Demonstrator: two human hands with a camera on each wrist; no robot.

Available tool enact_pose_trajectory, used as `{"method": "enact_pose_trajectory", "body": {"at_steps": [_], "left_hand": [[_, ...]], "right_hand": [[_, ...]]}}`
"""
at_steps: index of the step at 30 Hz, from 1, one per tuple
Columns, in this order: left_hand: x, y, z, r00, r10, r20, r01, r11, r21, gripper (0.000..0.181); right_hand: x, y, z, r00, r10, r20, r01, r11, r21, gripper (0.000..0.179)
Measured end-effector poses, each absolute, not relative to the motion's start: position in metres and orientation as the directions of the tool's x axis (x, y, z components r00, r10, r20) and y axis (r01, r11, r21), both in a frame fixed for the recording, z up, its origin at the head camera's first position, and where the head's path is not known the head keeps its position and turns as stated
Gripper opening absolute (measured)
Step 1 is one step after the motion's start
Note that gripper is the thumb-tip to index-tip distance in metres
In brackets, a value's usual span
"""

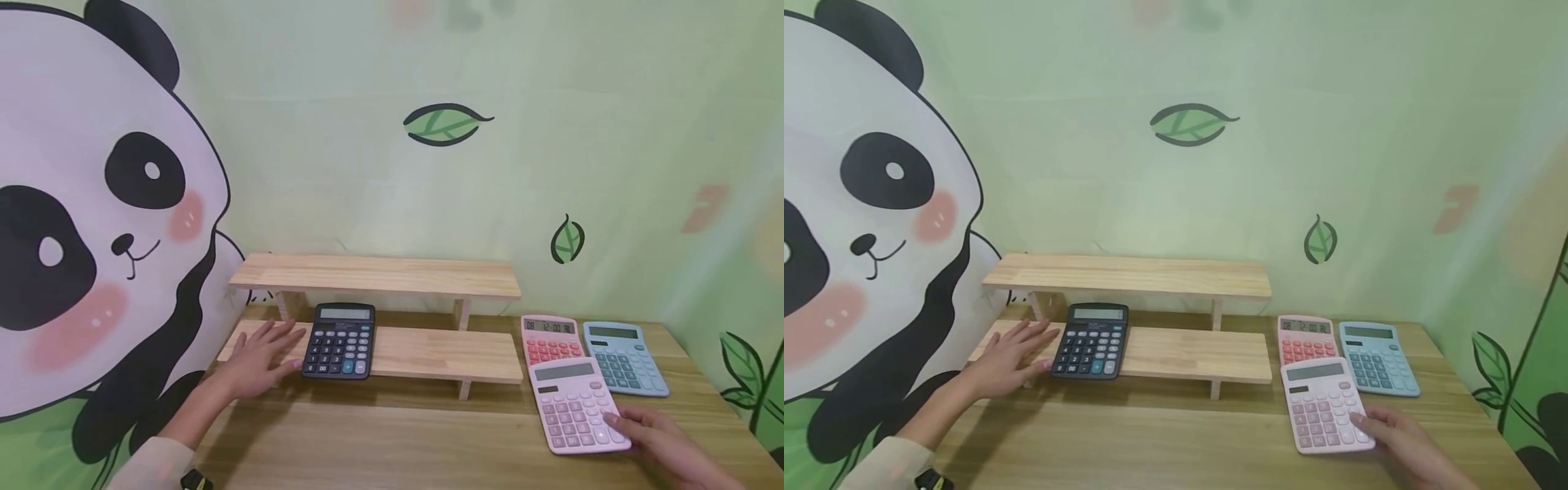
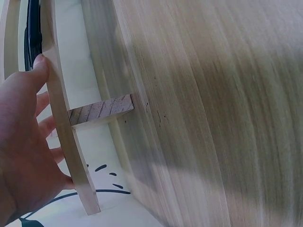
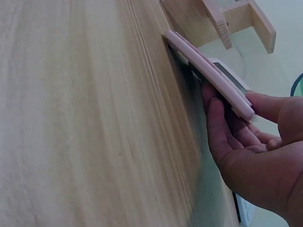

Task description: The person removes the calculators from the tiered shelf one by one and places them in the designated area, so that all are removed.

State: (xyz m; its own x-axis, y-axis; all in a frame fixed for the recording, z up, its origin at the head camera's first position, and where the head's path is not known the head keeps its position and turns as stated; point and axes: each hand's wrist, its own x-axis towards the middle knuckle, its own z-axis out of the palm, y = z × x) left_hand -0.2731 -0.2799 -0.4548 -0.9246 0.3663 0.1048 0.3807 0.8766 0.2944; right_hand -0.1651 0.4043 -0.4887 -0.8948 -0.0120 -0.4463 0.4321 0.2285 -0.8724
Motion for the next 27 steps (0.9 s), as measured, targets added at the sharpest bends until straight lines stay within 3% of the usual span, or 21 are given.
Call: {"method": "enact_pose_trajectory", "body": {"at_steps": [4, 10, 27], "left_hand": [[-0.274, -0.279, -0.455, -0.926, 0.363, 0.101, 0.376, 0.880, 0.291, 0.072], [-0.274, -0.279, -0.456, -0.927, 0.361, 0.103, 0.375, 0.880, 0.291, 0.073], [-0.274, -0.278, -0.455, -0.930, 0.354, 0.102, 0.368, 0.883, 0.291, 0.072]], "right_hand": [[-0.167, 0.404, -0.491, -0.894, 0.016, -0.448, 0.433, 0.288, -0.854, 0.076], [-0.167, 0.407, -0.491, -0.907, 0.071, -0.415, 0.378, 0.571, -0.729, 0.082], [-0.165, 0.392, -0.491, -0.959, 0.135, -0.250, 0.254, 0.805, -0.537, 0.049]]}}
